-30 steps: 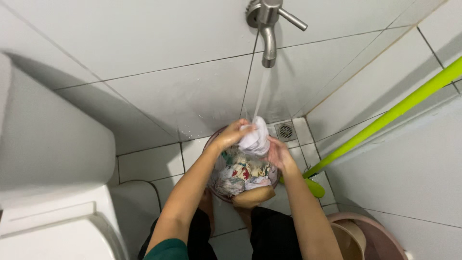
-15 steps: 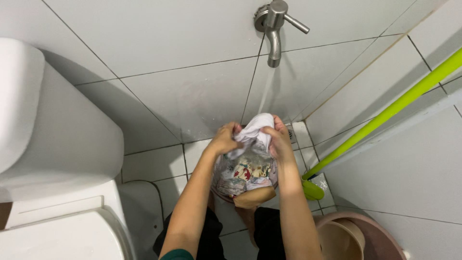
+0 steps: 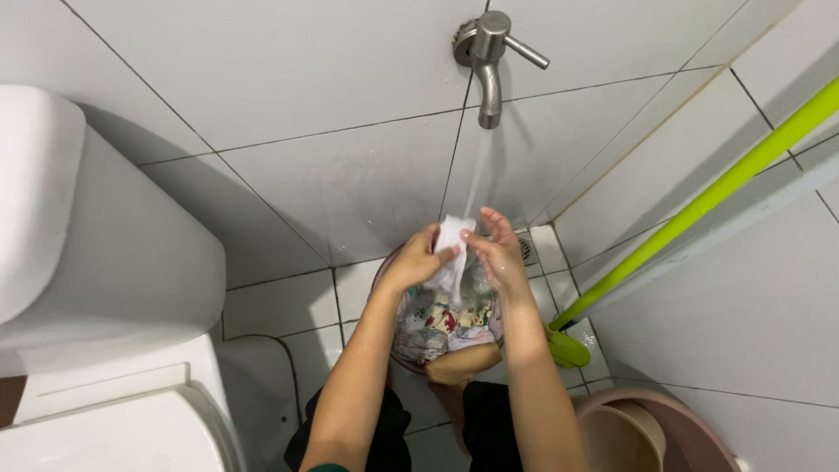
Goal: The person washes various pieces of clothing by hand under a running faucet, wringing out each item and placing it onto a toilet seat.
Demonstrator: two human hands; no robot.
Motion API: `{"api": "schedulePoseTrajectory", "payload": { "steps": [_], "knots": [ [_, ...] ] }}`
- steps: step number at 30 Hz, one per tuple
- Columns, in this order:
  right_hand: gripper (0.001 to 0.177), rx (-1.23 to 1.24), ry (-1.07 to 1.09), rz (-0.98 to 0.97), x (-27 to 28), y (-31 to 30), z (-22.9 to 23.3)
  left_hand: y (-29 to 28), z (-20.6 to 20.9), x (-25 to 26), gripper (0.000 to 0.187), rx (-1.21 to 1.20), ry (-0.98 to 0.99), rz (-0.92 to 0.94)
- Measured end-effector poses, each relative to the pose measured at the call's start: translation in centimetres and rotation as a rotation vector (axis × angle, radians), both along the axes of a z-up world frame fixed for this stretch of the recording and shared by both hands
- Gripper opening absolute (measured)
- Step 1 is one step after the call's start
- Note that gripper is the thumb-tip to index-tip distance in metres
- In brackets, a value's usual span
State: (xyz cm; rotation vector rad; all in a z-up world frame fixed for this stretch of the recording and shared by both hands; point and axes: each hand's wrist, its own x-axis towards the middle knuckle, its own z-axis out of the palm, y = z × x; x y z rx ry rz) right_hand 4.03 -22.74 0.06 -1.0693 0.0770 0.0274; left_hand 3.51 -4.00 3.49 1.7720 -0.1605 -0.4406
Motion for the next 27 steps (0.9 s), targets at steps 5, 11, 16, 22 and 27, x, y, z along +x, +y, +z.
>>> {"api": "schedulePoseTrajectory", "payload": {
  "steps": [5,11,16,22,27],
  "knots": [
    [0.087,-0.304,-0.046,0.160,-2.0,-0.9,3.0,-0.5,-3.3,1.8,0.057,-0.541,0.119,0.149],
    [0.052,-0.631,0.205,0.246,-3.2,-2.5,5.4,0.9,-5.2,2.4,0.045,-0.336,-0.001,0.174],
    [0.025,-0.254,0.224,0.045,-2.1,-6.4,4.4,3.0,2.7,0.3,0.035,0.225,-0.133,0.433],
    [0.022,0.090,0.309,0.067,-1.9,-6.2,3.9,1.4,5.7,-1.0,0.054,-0.082,-0.027,0.158],
    [0.046,-0.503,0.007,0.191,-3.5,-4.7,6.3,1.8,5.8,-1.1,0.031,0.196,-0.213,0.194]
  ]
}}
